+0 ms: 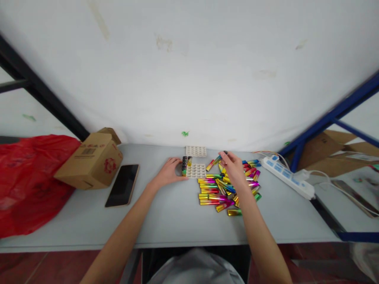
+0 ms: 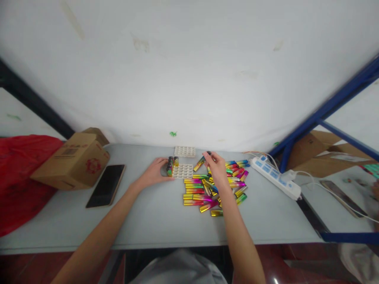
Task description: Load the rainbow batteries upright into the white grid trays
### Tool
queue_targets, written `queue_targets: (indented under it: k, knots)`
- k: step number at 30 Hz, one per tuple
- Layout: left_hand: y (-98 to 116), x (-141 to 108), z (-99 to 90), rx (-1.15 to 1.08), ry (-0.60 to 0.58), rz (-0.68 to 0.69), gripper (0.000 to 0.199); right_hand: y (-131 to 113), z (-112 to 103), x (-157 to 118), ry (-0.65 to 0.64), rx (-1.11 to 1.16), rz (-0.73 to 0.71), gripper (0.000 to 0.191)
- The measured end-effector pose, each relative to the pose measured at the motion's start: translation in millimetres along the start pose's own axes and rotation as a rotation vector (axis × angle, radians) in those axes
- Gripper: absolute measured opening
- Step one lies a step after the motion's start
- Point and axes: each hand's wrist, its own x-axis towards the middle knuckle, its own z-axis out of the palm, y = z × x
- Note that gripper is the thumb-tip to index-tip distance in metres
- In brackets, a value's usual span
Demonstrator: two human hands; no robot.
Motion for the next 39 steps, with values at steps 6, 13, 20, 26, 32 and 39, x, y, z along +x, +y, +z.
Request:
queue_targets:
  k: [6,13,20,26,32,39]
  knots:
    - [-1.2,-0.9,1.0,0.019,-0.009,0.004,0.072,10.7,43.2,8.1,-0.232,0.088,0.104,0.057]
    - [-3.2,-1.9,1.8,0.022,-0.01,0.003,0.074,33.4,64.5,-19.2,-0.227,-0.121,0.059,0.052]
    - [-3.0,-1.8,0.6,0.0,-0.009,0.0,0.073,33.6,65.8,-29.3,-0.114,-0.5,-0.126,0.052]
    - [-1.4,-1.9,-1.4,0.01,-0.021,-0.004,0.072,36.5,64.0,-33.1,-0.164,-0.557,-0.16,0.03]
    - [-2.3,-1.5,-1.1,0.012,-0.027,-0.003,0.073,31.8,66.4,-35.5,-0.167,-0.553,-0.157,0.041]
    - [-1.1,-0.5,-2.4,0.013,-0.031,-0.005,0.071,36.8,66.0,-35.3,-0.162,-0.577,-0.174,0.036]
